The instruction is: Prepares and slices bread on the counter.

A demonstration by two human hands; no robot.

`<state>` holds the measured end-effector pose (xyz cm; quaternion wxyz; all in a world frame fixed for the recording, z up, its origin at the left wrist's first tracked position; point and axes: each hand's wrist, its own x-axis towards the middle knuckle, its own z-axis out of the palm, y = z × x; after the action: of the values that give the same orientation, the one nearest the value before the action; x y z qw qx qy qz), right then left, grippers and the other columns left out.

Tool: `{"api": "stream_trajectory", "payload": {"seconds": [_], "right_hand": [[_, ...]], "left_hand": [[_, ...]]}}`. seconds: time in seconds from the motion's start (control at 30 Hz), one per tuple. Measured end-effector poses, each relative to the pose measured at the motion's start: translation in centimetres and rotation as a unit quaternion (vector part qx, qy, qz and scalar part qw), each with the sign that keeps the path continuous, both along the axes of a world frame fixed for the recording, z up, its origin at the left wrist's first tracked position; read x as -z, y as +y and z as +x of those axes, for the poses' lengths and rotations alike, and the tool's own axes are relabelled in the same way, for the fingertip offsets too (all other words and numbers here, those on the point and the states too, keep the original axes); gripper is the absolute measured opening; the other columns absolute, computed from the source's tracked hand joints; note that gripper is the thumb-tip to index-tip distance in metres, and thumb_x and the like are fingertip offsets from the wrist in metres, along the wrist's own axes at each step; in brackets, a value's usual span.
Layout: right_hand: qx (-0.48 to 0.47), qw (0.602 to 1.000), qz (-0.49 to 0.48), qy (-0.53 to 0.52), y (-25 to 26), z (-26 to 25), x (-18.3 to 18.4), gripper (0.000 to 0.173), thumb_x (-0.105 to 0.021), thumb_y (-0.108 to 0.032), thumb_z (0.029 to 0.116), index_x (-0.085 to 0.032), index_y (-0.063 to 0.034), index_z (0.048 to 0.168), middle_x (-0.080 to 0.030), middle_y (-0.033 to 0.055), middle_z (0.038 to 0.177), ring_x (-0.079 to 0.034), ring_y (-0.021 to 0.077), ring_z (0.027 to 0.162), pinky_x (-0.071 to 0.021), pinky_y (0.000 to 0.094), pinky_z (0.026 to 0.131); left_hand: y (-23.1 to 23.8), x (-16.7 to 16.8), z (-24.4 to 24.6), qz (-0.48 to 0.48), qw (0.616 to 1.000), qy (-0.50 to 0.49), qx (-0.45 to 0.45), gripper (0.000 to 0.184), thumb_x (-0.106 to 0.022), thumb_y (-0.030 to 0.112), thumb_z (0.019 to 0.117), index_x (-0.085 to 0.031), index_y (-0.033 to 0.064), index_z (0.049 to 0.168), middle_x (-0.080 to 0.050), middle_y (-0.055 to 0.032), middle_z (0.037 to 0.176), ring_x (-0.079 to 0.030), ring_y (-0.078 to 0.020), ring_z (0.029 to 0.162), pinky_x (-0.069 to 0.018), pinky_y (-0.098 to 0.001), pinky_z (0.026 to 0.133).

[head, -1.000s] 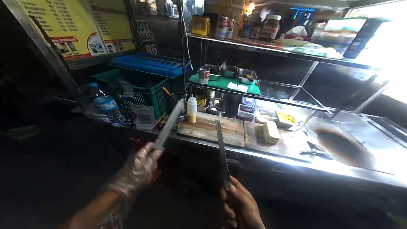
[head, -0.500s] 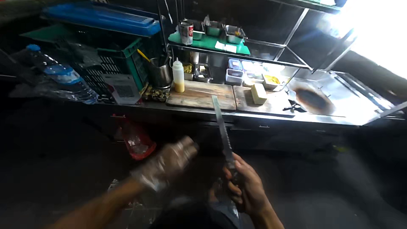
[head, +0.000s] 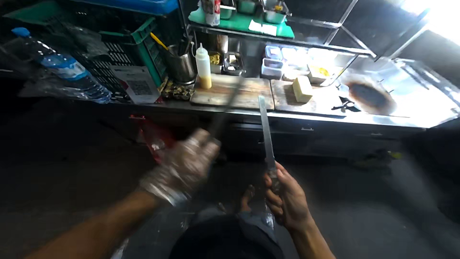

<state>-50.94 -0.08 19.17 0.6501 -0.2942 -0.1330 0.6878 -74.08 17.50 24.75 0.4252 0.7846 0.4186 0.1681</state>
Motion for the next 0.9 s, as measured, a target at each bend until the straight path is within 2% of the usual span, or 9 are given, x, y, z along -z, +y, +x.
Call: {"api": "stream_trajectory", "payload": {"seconds": [0.1,0.2,0.27,0.4,0.57,0.7,0.77,0.83,0.9], "right_hand": [[-0.039,0.999,0.026,0.019,1.0,0.1,-0.6,0.044,-0.052,-0.032,0.1054,-0.051,-0.0171,0.147,-0.064,0.009,0.092,-0.054,0.0088,0.05,-0.0475,0.022,0.041],[-0.007,0.998,0.039,0.053,-0.4,1.9,0.3,0.041,-0.051,-0.03,0.1058,-0.048,-0.0139,0.143,-0.062,0.0094,0.088,-0.054,0.0113,0.049,-0.0475,0.0237,0.04],[-0.001,0.998,0.039,0.052,0.4,3.5,0.8,0.043,-0.048,-0.03,0.1067,-0.044,-0.0139,0.147,-0.061,0.0092,0.088,-0.054,0.0112,0.05,-0.0474,0.0235,0.039],[-0.027,0.998,0.038,0.036,1.6,5.7,0.1,0.042,-0.05,-0.031,0.1055,-0.049,-0.0126,0.144,-0.062,0.0076,0.088,-0.052,0.0099,0.049,-0.0457,0.0232,0.04],[0.033,0.996,0.062,0.06,0.9,12.3,1.4,0.048,-0.049,-0.03,0.1062,-0.04,-0.015,0.151,-0.061,0.0085,0.086,-0.054,0.0117,0.049,-0.0461,0.0239,0.038],[0.006,0.997,0.061,0.038,2.7,15.8,0.3,0.046,-0.051,-0.032,0.1054,-0.044,-0.0147,0.148,-0.062,0.0065,0.087,-0.052,0.0098,0.049,-0.0455,0.0234,0.039],[0.018,0.996,0.072,0.046,1.8,18.1,0.7,0.048,-0.051,-0.03,0.1051,-0.044,-0.0146,0.15,-0.061,0.0064,0.084,-0.052,0.0106,0.048,-0.0455,0.0237,0.038],[0.047,0.995,0.073,0.049,0.3,20.8,1.3,0.047,-0.051,-0.03,0.1055,-0.045,-0.0155,0.15,-0.063,0.0079,0.084,-0.053,0.0114,0.047,-0.0457,0.0243,0.038],[0.059,0.995,0.066,0.051,1.0,22.9,1.8,0.047,-0.05,-0.03,0.106,-0.044,-0.0156,0.15,-0.062,0.0077,0.085,-0.054,0.0112,0.048,-0.0462,0.0238,0.038]], "left_hand": [[-2.7,-0.2,2.7,0.029,0.992,0.025,0.122,0.027,-0.052,0.029,0.1054,-0.067,0.0095,0.117,-0.068,-0.0052,0.085,-0.065,-0.0123,0.069,-0.0564,-0.0335,0.064],[4.3,-0.1,1.7,-0.106,0.99,0.067,-0.056,0.03,-0.05,0.036,0.1089,-0.058,0.0155,0.13,-0.057,-0.0077,0.072,-0.053,-0.0174,0.051,-0.0494,-0.035,0.047],[3.9,-0.9,3.1,-0.099,0.991,0.044,-0.074,0.032,-0.051,0.04,0.1076,-0.057,0.0183,0.129,-0.057,-0.0074,0.069,-0.055,-0.0185,0.049,-0.0507,-0.0367,0.045],[-2.3,-0.2,9.4,0.02,0.994,0.023,0.109,0.031,-0.051,0.032,0.1059,-0.067,0.0079,0.118,-0.071,-0.0058,0.088,-0.068,-0.0123,0.074,-0.0584,-0.0338,0.069],[6.5,-0.5,12.5,-0.065,0.993,0.069,-0.07,0.032,-0.05,0.042,0.1076,-0.058,0.0196,0.129,-0.057,-0.0072,0.07,-0.054,-0.0186,0.052,-0.0499,-0.0375,0.047],[-0.9,-0.2,20.7,0.068,0.986,0.028,0.147,0.03,-0.051,0.031,0.1052,-0.066,0.0079,0.115,-0.07,-0.0074,0.085,-0.068,-0.015,0.071,-0.0585,-0.0365,0.065],[3.4,-0.2,21.8,-0.01,0.993,0.065,0.097,0.031,-0.049,0.032,0.1081,-0.065,0.0084,0.12,-0.066,-0.0058,0.082,-0.064,-0.0128,0.068,-0.0555,-0.0325,0.063],[7.4,-1.5,23.3,-0.123,0.99,0.073,-0.021,0.031,-0.049,0.037,0.1091,-0.056,0.0109,0.125,-0.051,-0.0043,0.067,-0.05,-0.0119,0.049,-0.0452,-0.0282,0.044],[5.0,-3.6,27.0,-0.105,0.991,0.073,-0.03,0.031,-0.052,0.032,0.1082,-0.058,0.0091,0.128,-0.054,-0.0034,0.071,-0.049,-0.01,0.053,-0.0441,-0.0266,0.048]]}}
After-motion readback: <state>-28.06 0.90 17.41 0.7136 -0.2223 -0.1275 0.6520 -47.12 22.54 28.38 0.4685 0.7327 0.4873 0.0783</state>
